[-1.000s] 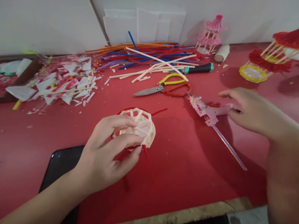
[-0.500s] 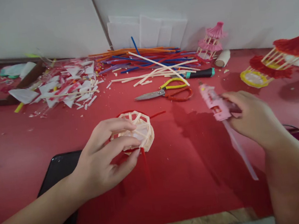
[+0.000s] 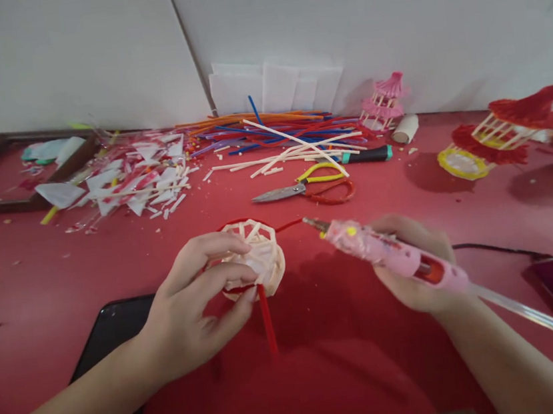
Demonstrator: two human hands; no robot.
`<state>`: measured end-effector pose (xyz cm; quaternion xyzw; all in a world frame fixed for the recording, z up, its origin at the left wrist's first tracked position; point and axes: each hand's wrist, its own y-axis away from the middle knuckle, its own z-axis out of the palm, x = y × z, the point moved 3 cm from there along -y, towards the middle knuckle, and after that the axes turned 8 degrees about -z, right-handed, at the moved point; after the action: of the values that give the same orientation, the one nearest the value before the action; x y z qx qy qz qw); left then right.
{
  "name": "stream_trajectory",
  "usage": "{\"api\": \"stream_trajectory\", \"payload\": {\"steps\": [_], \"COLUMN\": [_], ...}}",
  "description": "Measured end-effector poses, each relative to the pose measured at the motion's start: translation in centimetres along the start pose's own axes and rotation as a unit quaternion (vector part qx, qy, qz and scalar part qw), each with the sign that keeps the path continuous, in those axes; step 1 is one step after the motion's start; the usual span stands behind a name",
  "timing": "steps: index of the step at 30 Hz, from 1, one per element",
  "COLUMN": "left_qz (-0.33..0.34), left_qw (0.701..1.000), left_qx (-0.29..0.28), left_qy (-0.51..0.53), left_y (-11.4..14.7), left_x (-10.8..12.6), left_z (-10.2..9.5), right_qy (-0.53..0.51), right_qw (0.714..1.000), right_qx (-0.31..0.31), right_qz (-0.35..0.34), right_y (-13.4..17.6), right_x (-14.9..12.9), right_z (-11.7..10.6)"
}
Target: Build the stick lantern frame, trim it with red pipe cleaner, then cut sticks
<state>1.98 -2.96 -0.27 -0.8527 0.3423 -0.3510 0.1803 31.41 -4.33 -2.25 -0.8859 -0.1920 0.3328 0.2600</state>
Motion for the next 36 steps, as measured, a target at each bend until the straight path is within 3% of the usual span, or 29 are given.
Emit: {"api": "stream_trajectory", "payload": {"steps": [5,18,27,36], "left_qz": [-0.008,-0.029,-0.038,-0.036], "left_qw": [1.000,0.999,0.998,0.998], "left_qx": [0.004,0.020,0.027,0.032], "left_qy": [0.007,0.031,0.029,0.031], "left_y": [0.0,-0.1,0.0,-0.1], "left_x": [-0.1,-0.3,-0.4,-0.4], "left_z": [0.0,-0.2,-0.3,-0.3], "right_qy": [0.002,-0.022,-0.044,-0.072], "right_qw": [0.992,0.989,0.996,0.984], "right_qx": [-0.046,-0.066,-0.052,-0.083], "right_qz": [-0.116,-0.132,-0.058,-0.140], "right_y": [-0.9,-1.5,-0.1,-1.2], "right_x": [-2.8,-4.3,-3.0,-4.9], "right_z": [1.5,2.0,2.0,2.4]}}
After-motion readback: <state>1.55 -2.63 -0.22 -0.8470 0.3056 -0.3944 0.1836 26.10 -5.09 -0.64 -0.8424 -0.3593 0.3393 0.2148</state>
